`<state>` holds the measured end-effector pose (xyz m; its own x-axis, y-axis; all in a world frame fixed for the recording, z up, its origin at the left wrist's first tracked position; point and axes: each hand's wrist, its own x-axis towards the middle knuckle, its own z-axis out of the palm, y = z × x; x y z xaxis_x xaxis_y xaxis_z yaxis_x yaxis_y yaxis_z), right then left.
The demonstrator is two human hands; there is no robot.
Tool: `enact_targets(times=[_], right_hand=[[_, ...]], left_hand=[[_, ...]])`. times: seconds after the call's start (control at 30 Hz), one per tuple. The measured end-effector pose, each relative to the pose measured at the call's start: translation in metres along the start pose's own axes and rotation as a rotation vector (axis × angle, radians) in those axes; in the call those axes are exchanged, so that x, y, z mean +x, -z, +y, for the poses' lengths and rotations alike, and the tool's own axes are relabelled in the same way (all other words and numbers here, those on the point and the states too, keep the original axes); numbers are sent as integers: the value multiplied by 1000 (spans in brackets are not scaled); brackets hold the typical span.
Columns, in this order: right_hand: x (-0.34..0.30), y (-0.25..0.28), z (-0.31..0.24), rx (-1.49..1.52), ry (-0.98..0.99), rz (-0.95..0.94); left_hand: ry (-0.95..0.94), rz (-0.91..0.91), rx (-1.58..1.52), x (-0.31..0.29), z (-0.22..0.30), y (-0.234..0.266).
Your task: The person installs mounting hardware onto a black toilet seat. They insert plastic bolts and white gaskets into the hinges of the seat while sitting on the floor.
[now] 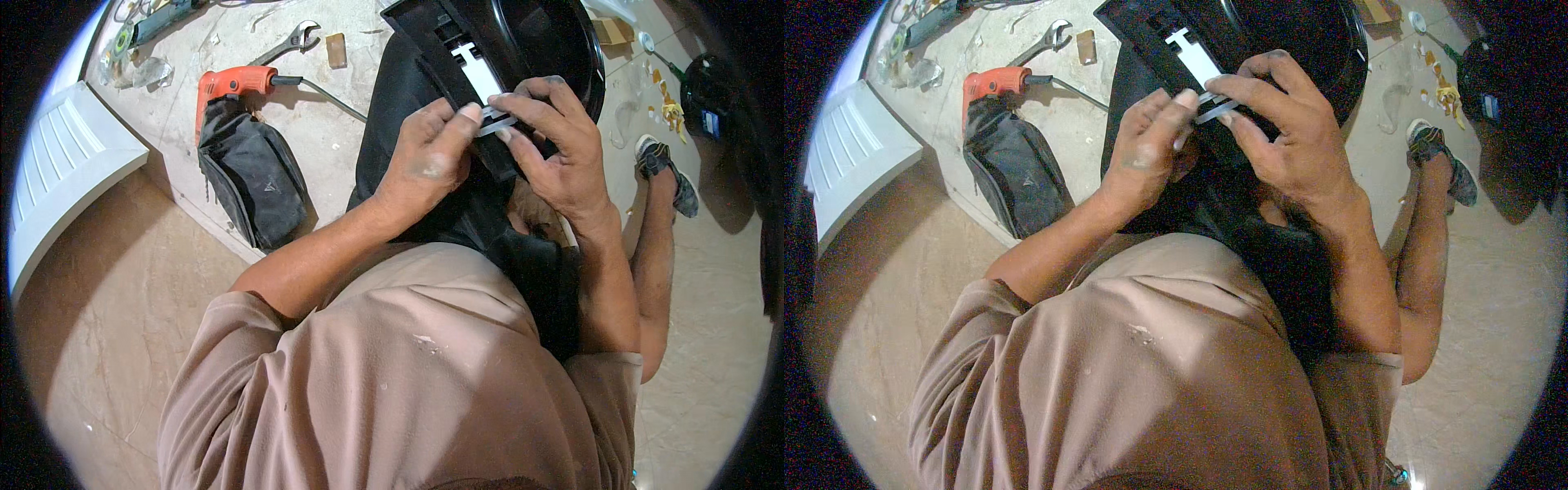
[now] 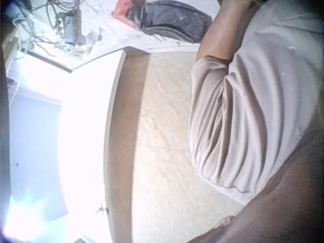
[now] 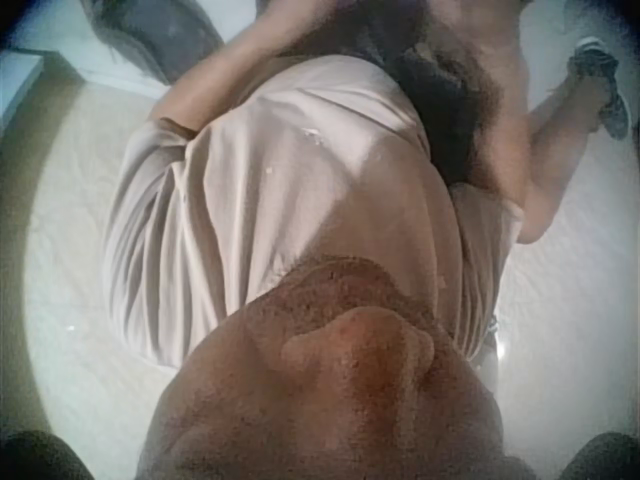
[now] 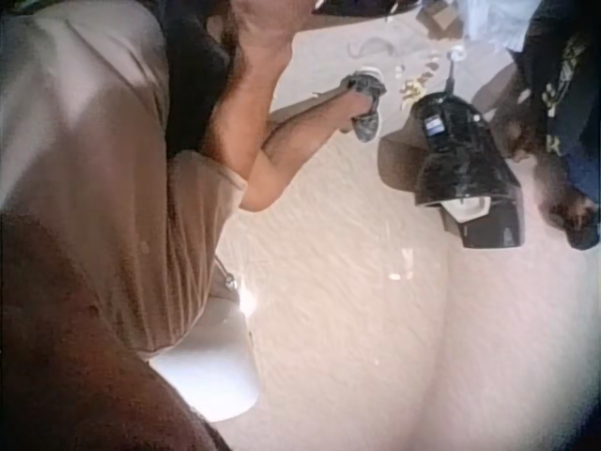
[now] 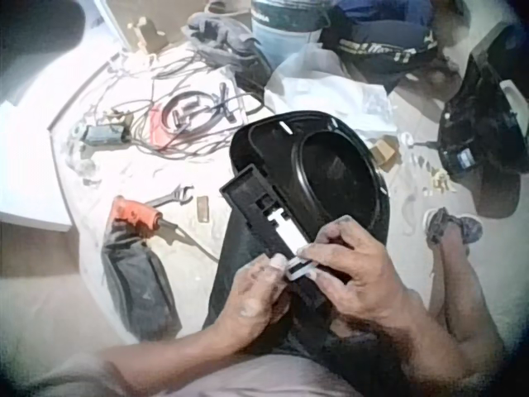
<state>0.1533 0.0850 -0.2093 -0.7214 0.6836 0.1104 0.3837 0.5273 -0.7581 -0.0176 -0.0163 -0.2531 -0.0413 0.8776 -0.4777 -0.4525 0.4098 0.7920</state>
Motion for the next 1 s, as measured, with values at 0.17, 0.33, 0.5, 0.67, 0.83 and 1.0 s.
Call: enact_targets(times=[0.17, 0.33, 0.5, 0.67, 0.83, 1.0], right_hand=[[1, -2, -2, -20, 12, -9], [5, 1, -3, -24, 26, -2], [7, 0, -6, -14, -11, -23], [12, -1, -10, -93, 2, -23], [19, -9, -13, -161, 1, 25], [20, -10, -11, -145, 30, 27]], left_hand=[[71, -30, -129, 0, -1, 3], [72, -21, -114, 0, 1, 4], [83, -32, -75, 0, 2, 5], [69, -12, -82, 1, 0, 2], [26, -42, -65, 1, -2, 4], [15, -76, -120, 4, -6, 6]])
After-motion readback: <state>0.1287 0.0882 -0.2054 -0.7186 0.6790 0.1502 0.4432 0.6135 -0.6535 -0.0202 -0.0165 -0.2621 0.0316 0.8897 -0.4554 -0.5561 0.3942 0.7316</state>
